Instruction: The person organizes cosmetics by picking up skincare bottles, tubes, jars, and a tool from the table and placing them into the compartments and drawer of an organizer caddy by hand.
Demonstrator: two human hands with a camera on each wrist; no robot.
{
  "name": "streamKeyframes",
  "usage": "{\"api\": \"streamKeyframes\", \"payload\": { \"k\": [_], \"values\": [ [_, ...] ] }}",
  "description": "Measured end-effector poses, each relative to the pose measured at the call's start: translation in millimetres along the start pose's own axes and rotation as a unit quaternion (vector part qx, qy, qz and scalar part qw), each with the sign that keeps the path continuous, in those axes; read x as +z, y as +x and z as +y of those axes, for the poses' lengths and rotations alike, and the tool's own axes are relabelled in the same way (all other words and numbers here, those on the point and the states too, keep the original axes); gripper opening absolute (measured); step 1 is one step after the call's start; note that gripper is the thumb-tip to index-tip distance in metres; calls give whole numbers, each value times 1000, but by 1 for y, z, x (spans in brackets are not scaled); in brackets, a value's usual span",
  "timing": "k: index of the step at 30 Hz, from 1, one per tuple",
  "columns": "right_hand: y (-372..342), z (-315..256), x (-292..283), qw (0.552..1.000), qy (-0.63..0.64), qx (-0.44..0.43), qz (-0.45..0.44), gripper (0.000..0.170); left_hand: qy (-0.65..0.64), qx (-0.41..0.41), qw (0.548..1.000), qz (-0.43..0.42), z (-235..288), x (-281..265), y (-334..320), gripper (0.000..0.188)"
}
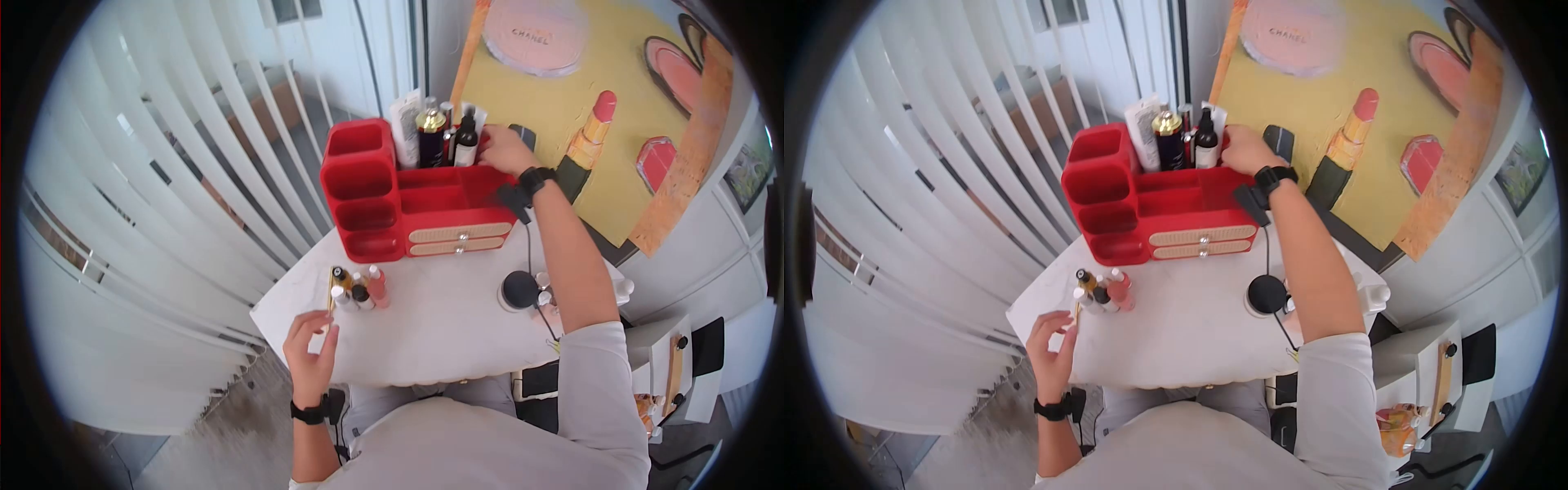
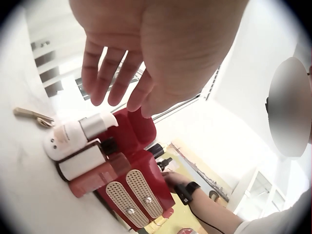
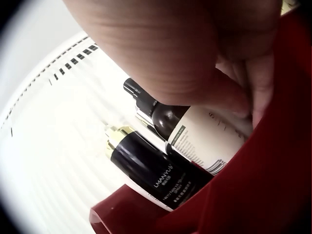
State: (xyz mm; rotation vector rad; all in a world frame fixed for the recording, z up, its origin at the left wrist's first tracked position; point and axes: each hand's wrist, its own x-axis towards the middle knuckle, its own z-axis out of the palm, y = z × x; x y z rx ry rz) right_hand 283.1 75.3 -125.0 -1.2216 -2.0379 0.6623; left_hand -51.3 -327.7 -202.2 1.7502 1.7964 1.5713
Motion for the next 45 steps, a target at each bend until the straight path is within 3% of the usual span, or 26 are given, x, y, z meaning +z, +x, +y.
{"api": "streamKeyframes", "payload": {
  "k": [3,7,8,9,10,11,13,15,16,18,20,25,27,35,39,41,43,45],
  "values": [
    [-19,-29,-3,998,53,6,-38,47,25,-34,999,14,-10,-4,-3,19],
    [-31,-44,-7,999,-10,-13,-47,53,32,-68,997,-1,-24,0,-1,29],
    [-33,-42,-8,998,-60,-14,-27,54,33,-66,997,-13,-29,3,-1,40],
    [-37,-41,-6,994,-109,-13,-8,54,36,-70,997,-13,-29,4,-1,40],
    [-45,-45,-2,975,-217,-8,48,49,24,-78,997,-18,-27,8,0,46],
    [-61,-60,0,975,-216,-10,46,49,11,-85,996,-21,-27,11,2,52],
    [-106,-98,12,952,-206,-133,185,41,15,-94,995,-31,-29,16,4,59],
    [-145,-122,48,952,-117,-215,184,34,14,-129,990,-51,-23,23,9,60],
    [-167,-133,63,969,-64,-225,79,35,15,-131,990,-51,-23,26,12,60],
    [-198,-146,106,971,-33,-230,-47,42,12,-100,993,-65,-25,33,18,59],
    [-212,-149,136,969,-45,-215,-116,52,26,-95,993,-60,-30,37,21,54],
    [-216,-131,178,954,-79,-277,-83,47,39,-64,993,-91,-29,34,24,37],
    [-217,-125,175,949,-86,-282,-110,40,22,-73,990,-119,-19,32,24,31],
    [-246,-103,133,960,-115,-242,-78,28,-47,-56,976,-204,11,64,21,33],
    [-243,-112,79,971,-127,-196,-42,28,-65,6,968,-242,44,60,57,36],
    [-229,-122,44,974,-107,-201,-7,28,-59,73,973,-210,68,55,100,34],
    [-208,-134,14,975,-87,-200,42,27,-56,197,972,-119,82,62,145,31],
    [-181,-142,-7,974,-71,-204,67,26,-61,192,975,-90,85,74,186,31]
  ]
}}
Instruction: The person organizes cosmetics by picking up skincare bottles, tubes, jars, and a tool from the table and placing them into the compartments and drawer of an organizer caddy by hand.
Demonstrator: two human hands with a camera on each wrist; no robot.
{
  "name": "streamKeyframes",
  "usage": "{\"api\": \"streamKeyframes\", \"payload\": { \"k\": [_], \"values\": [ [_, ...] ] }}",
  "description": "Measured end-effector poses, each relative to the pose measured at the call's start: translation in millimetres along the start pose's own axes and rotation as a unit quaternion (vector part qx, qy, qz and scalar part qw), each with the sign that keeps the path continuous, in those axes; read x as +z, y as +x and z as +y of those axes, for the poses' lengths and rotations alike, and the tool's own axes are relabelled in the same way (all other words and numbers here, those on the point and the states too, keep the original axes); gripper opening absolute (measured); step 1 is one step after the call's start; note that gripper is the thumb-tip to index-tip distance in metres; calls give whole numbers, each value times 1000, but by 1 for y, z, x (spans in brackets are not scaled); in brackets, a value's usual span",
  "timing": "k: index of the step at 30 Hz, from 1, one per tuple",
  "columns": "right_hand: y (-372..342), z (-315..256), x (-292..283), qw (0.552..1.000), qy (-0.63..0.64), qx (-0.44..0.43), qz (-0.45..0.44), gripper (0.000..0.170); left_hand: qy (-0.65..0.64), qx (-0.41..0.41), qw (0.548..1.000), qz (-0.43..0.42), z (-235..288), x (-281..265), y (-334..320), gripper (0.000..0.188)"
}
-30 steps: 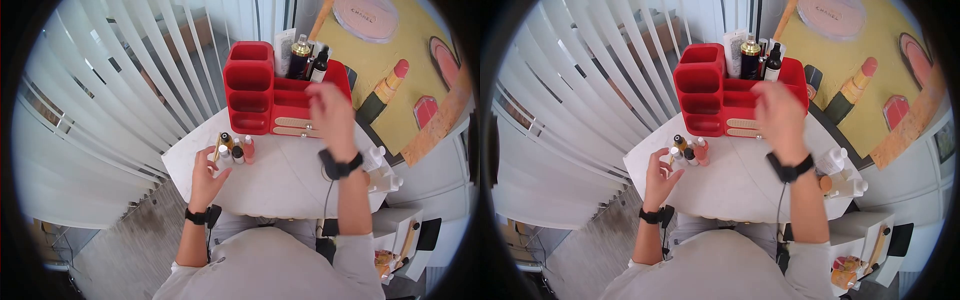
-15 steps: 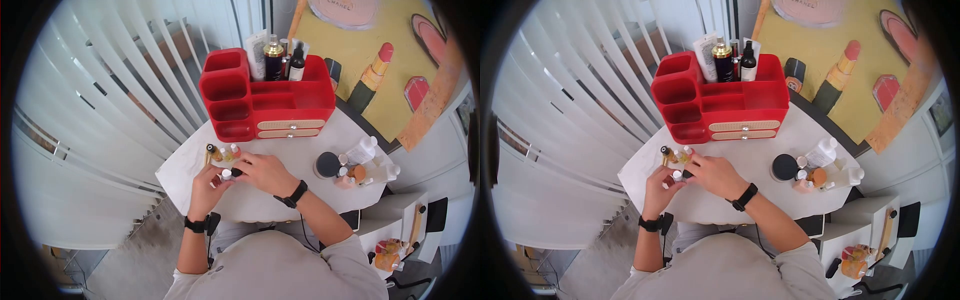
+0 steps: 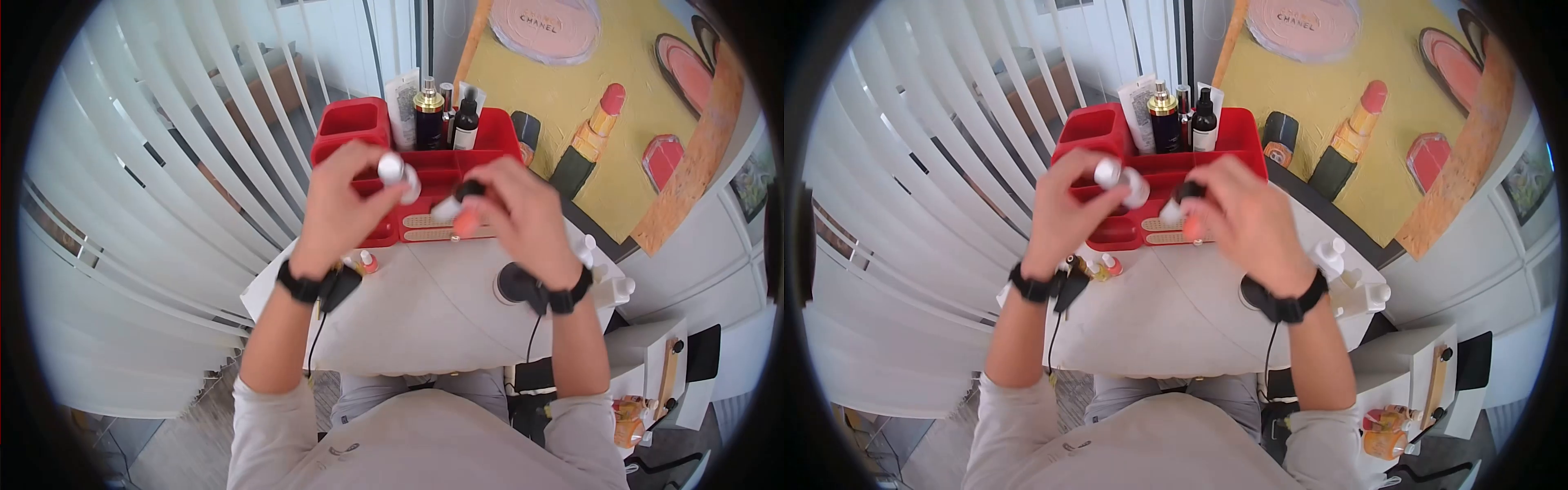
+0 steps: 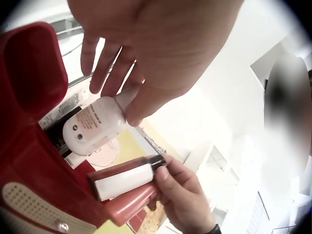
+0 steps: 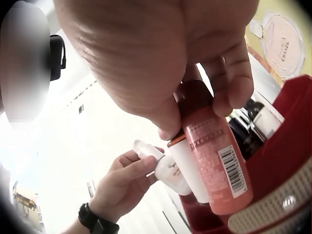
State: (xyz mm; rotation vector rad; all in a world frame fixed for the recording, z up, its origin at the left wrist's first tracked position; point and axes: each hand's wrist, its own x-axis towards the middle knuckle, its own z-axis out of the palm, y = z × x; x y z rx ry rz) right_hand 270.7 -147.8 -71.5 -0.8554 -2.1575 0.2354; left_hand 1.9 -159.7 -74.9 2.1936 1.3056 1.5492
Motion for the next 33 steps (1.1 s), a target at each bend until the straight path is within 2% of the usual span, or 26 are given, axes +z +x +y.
{"api": "streamKeyframes", "payload": {
  "k": [2,3,5,6,7,8,10,12,14,18,21,22,24,25,27,28,29,31,33],
  "values": [
    [32,9,-11,996,-76,-13,42,24,15,-20,1000,5,-12,10,32,32],
    [47,17,-10,996,-75,-13,45,24,44,-27,998,-18,-22,14,45,35],
    [70,35,-3,991,-113,-65,34,25,71,-29,996,-47,-34,20,61,36],
    [77,42,2,990,-116,-65,40,25,97,-34,992,-72,-38,23,66,37],
    [84,49,10,989,-123,-75,16,26,163,-37,981,-101,-41,26,68,36],
    [89,54,17,988,-129,-86,-7,26,163,-31,981,-101,-45,28,71,36],
    [94,60,31,989,-125,-82,-16,26,216,-5,970,-109,-50,30,71,35],
    [94,64,40,989,-118,-79,-31,26,220,-21,967,-123,-52,31,69,37],
    [96,67,45,987,-135,-70,-55,25,235,49,966,-100,-57,34,64,46],
    [90,72,54,985,-151,-42,-71,25,258,61,958,-109,-59,35,59,55],
    [82,65,52,988,-148,-43,-8,26,168,112,977,-62,-48,19,47,58],
    [78,56,48,979,-193,-60,29,27,132,107,985,-38,-38,8,39,52],
    [67,33,45,984,-156,-48,77,27,118,96,988,-12,-41,-19,10,45],
    [56,26,54,985,-149,-48,73,27,101,29,994,-1,-43,-30,-12,43],
    [37,12,75,985,-95,-133,57,30,75,-88,993,3,-58,-49,-64,44],
    [25,3,89,991,-62,-116,-15,30,64,-142,988,-7,-68,-53,-90,46],
    [13,-4,106,991,-28,-99,-87,30,70,-146,987,-11,-70,-52,-107,46],
    [-9,-7,156,989,0,-82,-121,32,36,-261,962,-75,-73,-44,-131,51],
    [-14,-7,190,988,18,-59,-145,31,25,-279,955,-98,-82,-36,-140,53]
  ]
}}
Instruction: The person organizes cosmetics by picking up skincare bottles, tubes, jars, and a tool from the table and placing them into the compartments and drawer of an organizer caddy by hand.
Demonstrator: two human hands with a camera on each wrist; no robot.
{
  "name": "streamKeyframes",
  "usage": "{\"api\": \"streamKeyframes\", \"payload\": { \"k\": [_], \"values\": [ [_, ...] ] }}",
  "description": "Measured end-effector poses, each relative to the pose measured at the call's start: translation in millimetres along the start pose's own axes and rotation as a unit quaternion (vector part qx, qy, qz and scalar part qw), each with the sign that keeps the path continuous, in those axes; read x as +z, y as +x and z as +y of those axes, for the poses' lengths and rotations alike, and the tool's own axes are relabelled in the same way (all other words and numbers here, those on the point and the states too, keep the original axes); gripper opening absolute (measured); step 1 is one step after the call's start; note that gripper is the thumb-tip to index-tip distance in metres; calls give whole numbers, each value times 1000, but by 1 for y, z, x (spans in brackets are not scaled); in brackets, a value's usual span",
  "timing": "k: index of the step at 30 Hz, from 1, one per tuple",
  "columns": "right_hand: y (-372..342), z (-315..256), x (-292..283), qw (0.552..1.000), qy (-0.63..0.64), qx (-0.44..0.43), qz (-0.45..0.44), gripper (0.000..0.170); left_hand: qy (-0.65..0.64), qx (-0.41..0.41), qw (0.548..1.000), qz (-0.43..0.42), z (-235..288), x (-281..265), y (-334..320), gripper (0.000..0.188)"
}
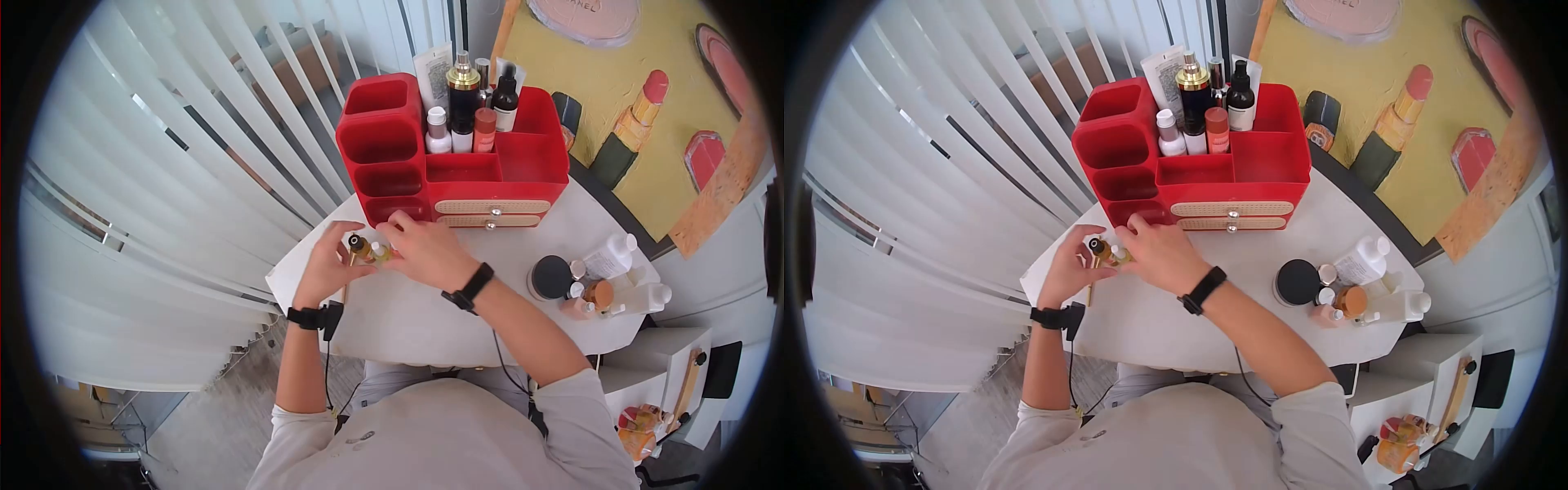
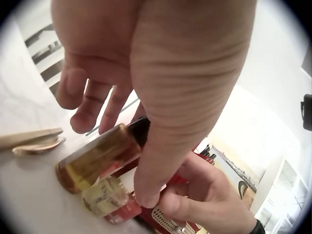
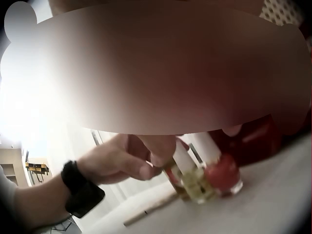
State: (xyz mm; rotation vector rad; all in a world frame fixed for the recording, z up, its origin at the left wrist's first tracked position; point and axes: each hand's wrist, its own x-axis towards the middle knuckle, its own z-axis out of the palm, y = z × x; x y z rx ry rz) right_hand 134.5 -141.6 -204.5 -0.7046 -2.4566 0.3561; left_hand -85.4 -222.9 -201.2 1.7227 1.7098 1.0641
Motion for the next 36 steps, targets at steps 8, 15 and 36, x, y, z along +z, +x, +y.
{"api": "streamKeyframes", "payload": {
  "k": [8,15,36],
  "values": [
    [-24,12,28,996,86,7,-15,23,-40,-30,998,-29,-8,34,-11,33],
    [-60,-2,-60,992,116,53,12,19,-87,47,992,-74,60,41,5,43],
    [9,70,-134,988,89,66,108,20,-24,193,981,28,121,46,104,53]
  ]
}}
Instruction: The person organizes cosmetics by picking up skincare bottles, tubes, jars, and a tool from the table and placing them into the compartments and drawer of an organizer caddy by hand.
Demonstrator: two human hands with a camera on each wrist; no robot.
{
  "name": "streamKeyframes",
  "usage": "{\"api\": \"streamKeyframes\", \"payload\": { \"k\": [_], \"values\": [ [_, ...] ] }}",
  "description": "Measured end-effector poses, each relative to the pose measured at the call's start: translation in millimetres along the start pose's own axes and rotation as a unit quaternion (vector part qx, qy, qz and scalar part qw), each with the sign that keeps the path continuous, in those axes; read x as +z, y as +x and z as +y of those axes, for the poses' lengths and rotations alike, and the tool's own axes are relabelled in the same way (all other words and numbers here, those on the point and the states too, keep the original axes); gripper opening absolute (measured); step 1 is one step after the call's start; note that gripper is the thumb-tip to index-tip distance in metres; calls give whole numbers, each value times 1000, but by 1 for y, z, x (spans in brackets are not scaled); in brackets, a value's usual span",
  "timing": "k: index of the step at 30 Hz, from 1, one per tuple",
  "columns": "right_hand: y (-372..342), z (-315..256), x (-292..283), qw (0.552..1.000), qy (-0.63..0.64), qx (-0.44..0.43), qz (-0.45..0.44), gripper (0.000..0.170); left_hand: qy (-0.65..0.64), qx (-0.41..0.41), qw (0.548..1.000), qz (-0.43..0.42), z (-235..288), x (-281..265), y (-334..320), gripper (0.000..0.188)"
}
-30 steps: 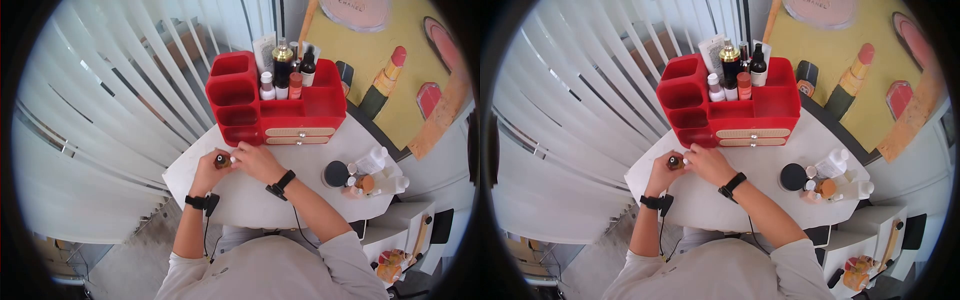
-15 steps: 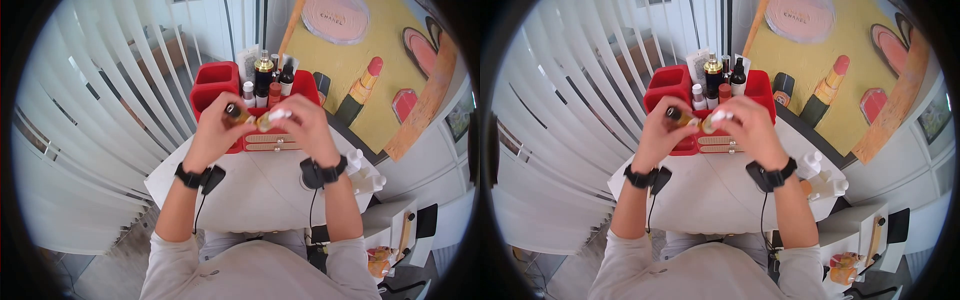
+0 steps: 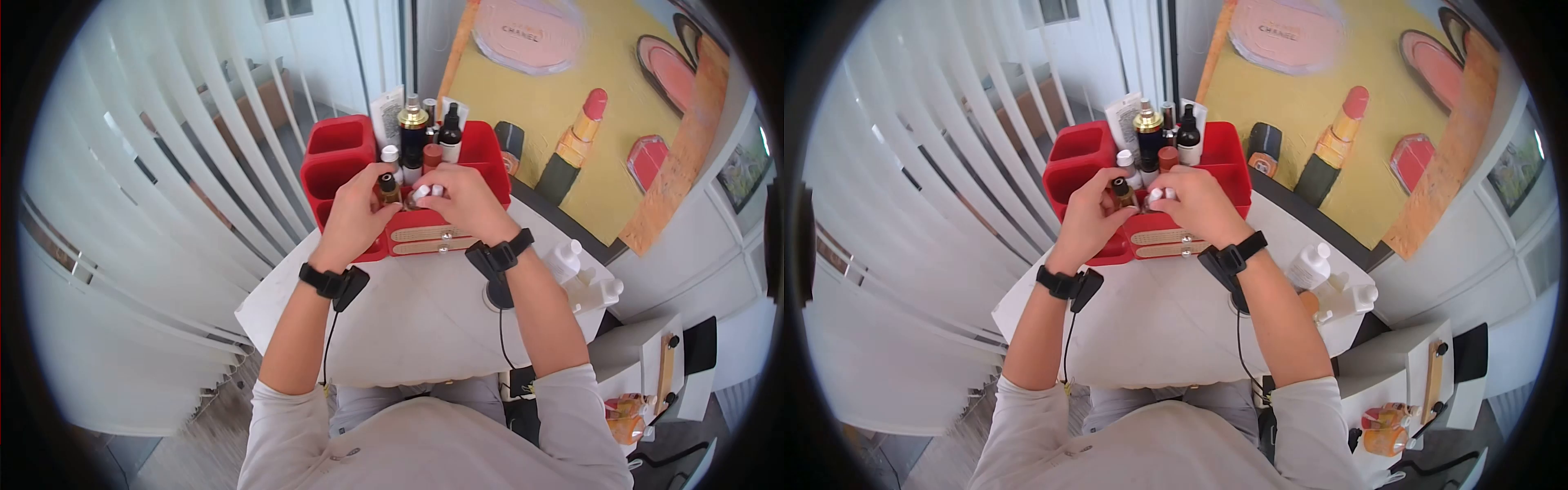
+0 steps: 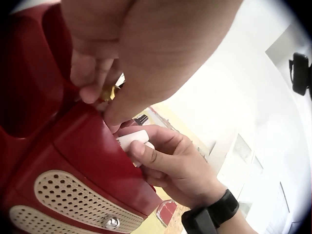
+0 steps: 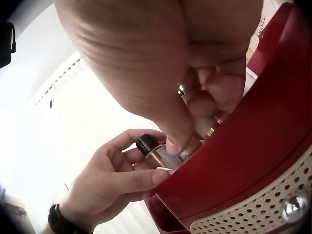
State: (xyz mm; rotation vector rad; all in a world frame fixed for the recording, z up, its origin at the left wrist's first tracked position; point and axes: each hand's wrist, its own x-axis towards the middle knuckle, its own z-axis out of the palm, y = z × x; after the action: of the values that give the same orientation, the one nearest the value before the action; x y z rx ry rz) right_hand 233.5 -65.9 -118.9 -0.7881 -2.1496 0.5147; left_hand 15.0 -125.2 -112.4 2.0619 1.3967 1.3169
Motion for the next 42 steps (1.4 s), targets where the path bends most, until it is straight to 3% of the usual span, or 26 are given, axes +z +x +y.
{"api": "streamKeyframes", "payload": {
  "k": [3,6,9,10,11,13,15,16,19,21,22,24,25,27,28,29,32,37,40,42],
  "values": [
    [-2,-2,-2,999,21,44,-10,22,12,-24,999,-32,1,-3,-6,59],
    [-3,-5,-3,998,50,35,14,25,-61,-46,997,-22,-2,1,-18,65],
    [-12,-19,-16,997,56,49,-7,34,-92,19,987,129,-13,11,-42,58],
    [-21,-23,-19,993,97,47,50,37,-96,22,979,177,-18,17,-51,42],
    [-32,-27,-21,984,137,47,107,41,-98,22,980,171,-30,25,-64,42],
    [-62,-32,-29,979,113,41,166,44,-190,-53,956,219,-56,43,-85,21],
    [-97,-37,-39,932,216,146,251,30,-234,-101,945,204,-63,57,-100,13],
    [-115,-33,-40,932,207,157,251,30,-269,-144,932,196,-65,64,-107,7],
    [-159,-24,-27,932,123,262,220,14,-275,-159,932,172,-74,71,-116,7],
    [-181,-24,-11,937,131,298,128,16,-294,-166,928,157,-77,74,-117,7],
    [-189,-22,0,936,128,300,134,16,-286,-173,934,129,-79,73,-119,7],
    [-196,-17,19,980,-48,140,131,26,-279,-184,937,97,-81,73,-122,8],
    [-195,-20,20,981,-45,135,130,26,-276,-183,938,102,-82,74,-121,8],
    [-196,-24,16,970,-156,145,118,40,-274,-192,938,94,-81,76,-122,9],
    [-201,-19,14,961,-208,159,86,54,-267,-191,941,75,-84,75,-122,9],
    [-198,-24,11,963,-202,156,89,54,-261,-189,943,77,-84,74,-121,9],
    [-197,-42,0,919,-341,196,-1,72,-323,-189,923,-92,-79,74,-122,16],
    [-206,-33,-5,901,-384,200,-40,72,-317,-180,908,-209,-60,84,-113,28],
    [-202,-33,-7,909,-355,209,-58,73,-337,-162,887,-270,-59,103,-99,49],
    [-196,-38,-12,943,-267,195,-40,77,-313,-173,896,-263,-47,111,-86,50]
  ]
}}
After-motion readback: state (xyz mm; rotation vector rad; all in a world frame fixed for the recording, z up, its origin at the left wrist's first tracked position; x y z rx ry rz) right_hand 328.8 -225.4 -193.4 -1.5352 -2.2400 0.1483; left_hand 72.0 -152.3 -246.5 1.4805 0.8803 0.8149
